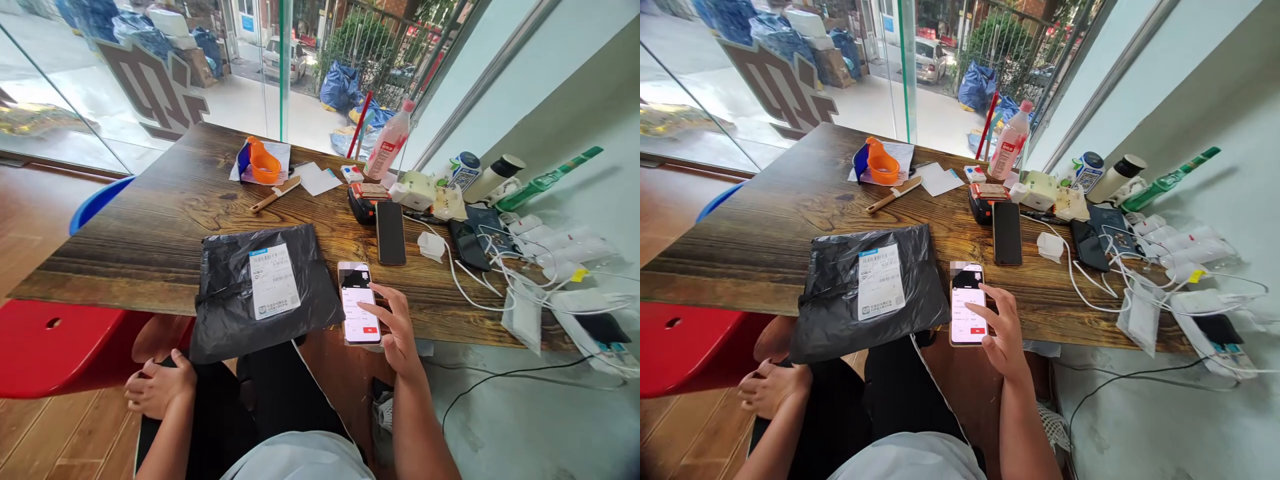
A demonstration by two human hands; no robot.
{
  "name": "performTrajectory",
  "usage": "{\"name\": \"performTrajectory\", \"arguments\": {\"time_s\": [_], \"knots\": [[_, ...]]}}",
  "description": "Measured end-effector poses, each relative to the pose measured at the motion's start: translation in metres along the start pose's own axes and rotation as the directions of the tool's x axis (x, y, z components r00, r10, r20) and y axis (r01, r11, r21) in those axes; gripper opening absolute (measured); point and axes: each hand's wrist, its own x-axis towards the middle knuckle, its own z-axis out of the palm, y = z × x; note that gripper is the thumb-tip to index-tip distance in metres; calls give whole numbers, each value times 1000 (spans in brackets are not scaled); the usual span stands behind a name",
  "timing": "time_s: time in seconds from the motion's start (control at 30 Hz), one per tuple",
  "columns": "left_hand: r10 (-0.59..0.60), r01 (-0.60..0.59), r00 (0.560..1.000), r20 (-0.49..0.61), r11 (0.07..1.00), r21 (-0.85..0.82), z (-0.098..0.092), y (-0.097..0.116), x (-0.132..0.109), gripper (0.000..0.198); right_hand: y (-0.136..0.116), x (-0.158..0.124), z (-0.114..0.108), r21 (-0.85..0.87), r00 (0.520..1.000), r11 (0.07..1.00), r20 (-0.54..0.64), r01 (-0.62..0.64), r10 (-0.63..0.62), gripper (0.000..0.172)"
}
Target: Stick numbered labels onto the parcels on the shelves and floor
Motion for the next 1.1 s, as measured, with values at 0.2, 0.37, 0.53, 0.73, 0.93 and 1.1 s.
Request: {"name": "performTrajectory", "arguments": {"time_s": [0.2, 0.37, 0.53, 0.73, 0.93, 1.1], "knots": [[-11, 12, 995, -95, 1000, 4, 5, -5, 3, 65, 0, 1, 1, 4, 1000, 1000, 4, 9, -9, 66], [-26, 27, 995, -92, 1000, 9, 6, -7, 3, 60, -1, 1, 1, 1, 1000, 1000, -2, 13, -13, 65], [-16, 17, 996, -93, 1000, 14, 8, -8, 4, 60, 1, 0, 1, -1, 1000, 1000, -13, 12, -12, 66], [-13, 13, 995, -97, 1000, -5, 7, -6, 2, 60, 2, 0, 1, 11, 1000, 1000, -19, 4, -4, 66], [-3, 3, 995, -98, 1000, -1, 6, -6, 2, 59, 1, 0, 1, 15, 1000, 1000, -21, 4, -4, 64], [-32, 32, 997, -76, 999, 2, 6, -4, 1, 55, 1, 0, 1, 5, 1000, 1000, -19, -2, 2, 64]]}}
